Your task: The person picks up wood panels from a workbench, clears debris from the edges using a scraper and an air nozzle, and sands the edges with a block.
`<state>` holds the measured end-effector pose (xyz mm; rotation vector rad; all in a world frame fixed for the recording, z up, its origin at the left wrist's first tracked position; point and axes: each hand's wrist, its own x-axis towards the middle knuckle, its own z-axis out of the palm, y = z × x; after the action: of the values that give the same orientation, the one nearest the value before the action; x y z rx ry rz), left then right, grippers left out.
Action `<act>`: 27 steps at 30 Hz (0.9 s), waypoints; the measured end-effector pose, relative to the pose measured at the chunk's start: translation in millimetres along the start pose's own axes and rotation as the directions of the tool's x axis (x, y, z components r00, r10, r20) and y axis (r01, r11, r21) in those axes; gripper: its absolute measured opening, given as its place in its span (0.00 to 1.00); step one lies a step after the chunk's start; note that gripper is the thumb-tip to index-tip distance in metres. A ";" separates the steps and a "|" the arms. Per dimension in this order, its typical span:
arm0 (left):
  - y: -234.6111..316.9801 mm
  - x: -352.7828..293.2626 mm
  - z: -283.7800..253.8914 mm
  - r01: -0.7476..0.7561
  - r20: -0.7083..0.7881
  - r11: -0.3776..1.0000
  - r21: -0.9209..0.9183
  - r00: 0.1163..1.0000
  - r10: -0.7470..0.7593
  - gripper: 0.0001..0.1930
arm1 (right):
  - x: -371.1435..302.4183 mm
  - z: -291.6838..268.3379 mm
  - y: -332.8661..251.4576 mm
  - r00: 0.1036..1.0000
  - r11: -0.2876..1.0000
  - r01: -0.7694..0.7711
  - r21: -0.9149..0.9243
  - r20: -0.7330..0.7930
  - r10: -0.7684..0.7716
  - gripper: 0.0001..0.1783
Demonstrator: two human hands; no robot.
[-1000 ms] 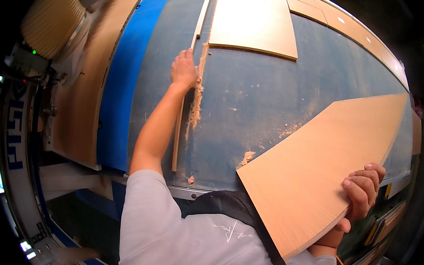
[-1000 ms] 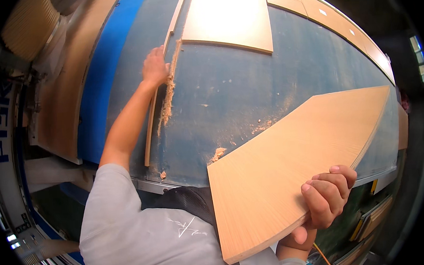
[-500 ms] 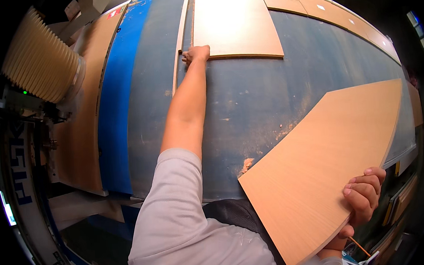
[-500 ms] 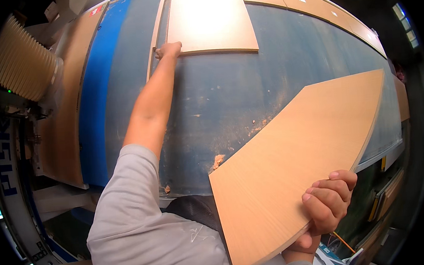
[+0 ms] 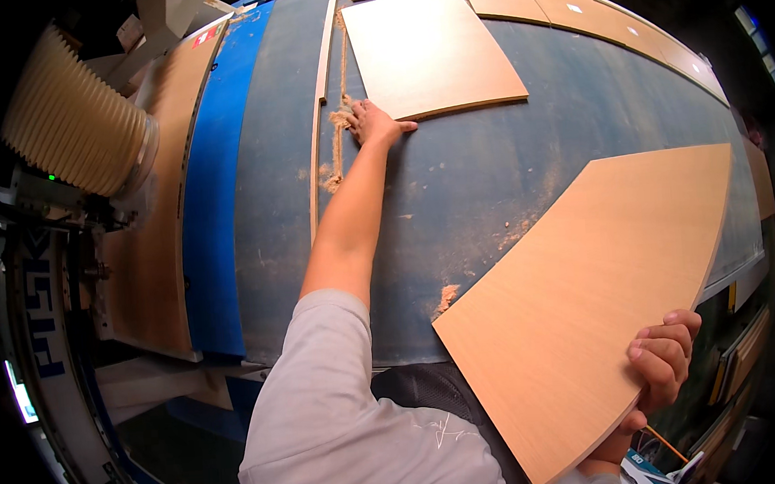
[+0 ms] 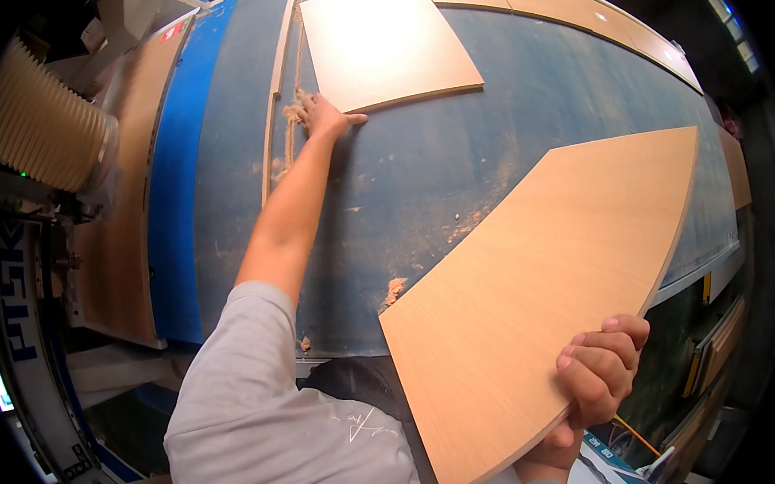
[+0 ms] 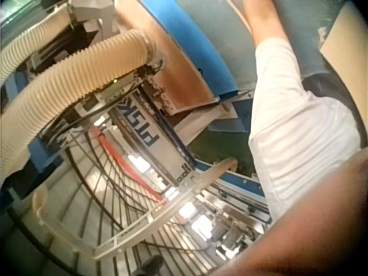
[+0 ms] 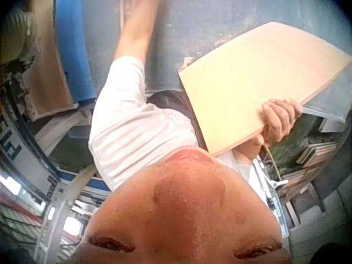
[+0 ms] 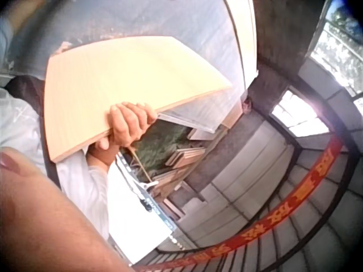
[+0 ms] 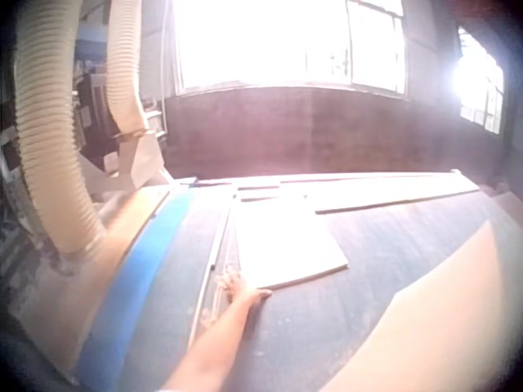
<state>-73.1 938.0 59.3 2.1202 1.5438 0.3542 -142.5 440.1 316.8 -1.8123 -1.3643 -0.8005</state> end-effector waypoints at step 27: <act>-41.5 -36.2 -38.5 -0.057 -0.015 0.303 -0.951 0.990 0.141 0.30 | 11.0 4.2 8.3 0.991 0.976 0.126 0.175 -0.060 -0.117 0.40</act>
<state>-137.2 922.8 72.7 1.1776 0.7300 0.9575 -131.5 447.9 322.0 -1.5735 -1.4768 -0.7550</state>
